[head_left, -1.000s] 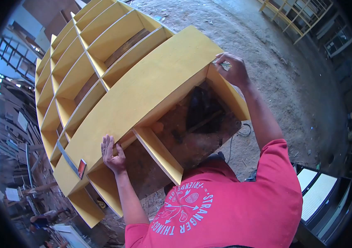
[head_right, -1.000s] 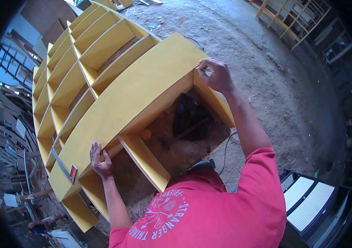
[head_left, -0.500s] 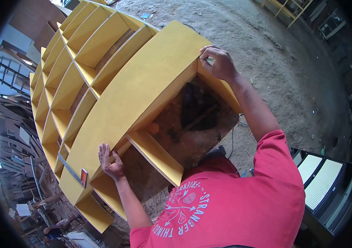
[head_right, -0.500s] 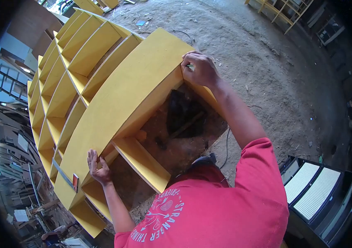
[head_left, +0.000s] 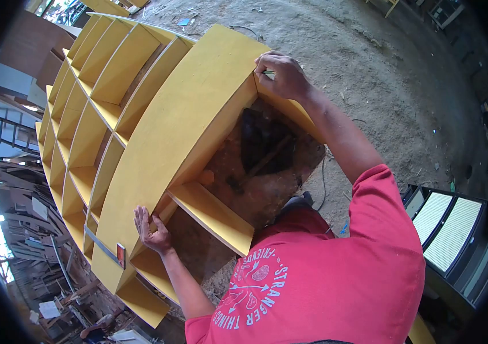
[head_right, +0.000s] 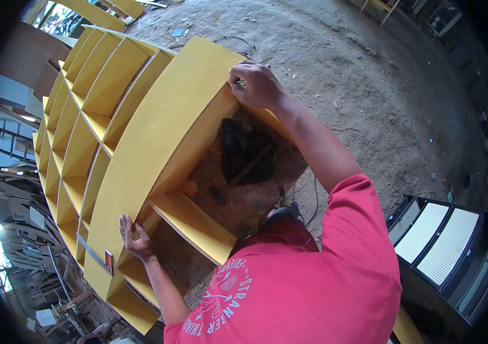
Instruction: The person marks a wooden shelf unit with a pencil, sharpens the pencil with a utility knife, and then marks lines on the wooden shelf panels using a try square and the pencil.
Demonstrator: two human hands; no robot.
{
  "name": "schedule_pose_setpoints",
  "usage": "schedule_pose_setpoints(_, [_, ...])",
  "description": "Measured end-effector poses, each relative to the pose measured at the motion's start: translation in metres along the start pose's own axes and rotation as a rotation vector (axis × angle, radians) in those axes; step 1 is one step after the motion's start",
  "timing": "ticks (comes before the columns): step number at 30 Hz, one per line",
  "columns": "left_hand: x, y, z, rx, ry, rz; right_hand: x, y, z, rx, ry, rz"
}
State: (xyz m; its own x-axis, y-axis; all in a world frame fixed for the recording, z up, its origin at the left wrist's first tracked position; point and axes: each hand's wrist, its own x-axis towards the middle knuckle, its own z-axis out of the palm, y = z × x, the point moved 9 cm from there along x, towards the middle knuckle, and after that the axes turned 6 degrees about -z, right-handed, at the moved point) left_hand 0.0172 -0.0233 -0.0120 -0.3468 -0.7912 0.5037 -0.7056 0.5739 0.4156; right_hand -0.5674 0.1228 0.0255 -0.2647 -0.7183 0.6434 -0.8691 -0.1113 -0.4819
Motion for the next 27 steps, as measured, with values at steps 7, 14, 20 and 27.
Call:
schedule_pose_setpoints(7, [0.0,0.003,-0.001,-0.014,0.004,-0.006,0.001,-0.001,0.0,0.014,-0.023,-0.017])
schedule_pose_setpoints(14, [0.0,0.003,0.0,-0.003,0.007,0.005,0.001,-0.002,-0.004,0.059,0.036,0.024])
schedule_pose_setpoints(20, [0.001,0.005,-0.001,-0.001,0.004,-0.017,-0.002,-0.003,-0.003,0.038,0.032,0.019])
schedule_pose_setpoints(27, [0.001,0.004,-0.001,-0.006,0.006,-0.002,-0.004,0.002,-0.009,0.099,0.087,0.115])
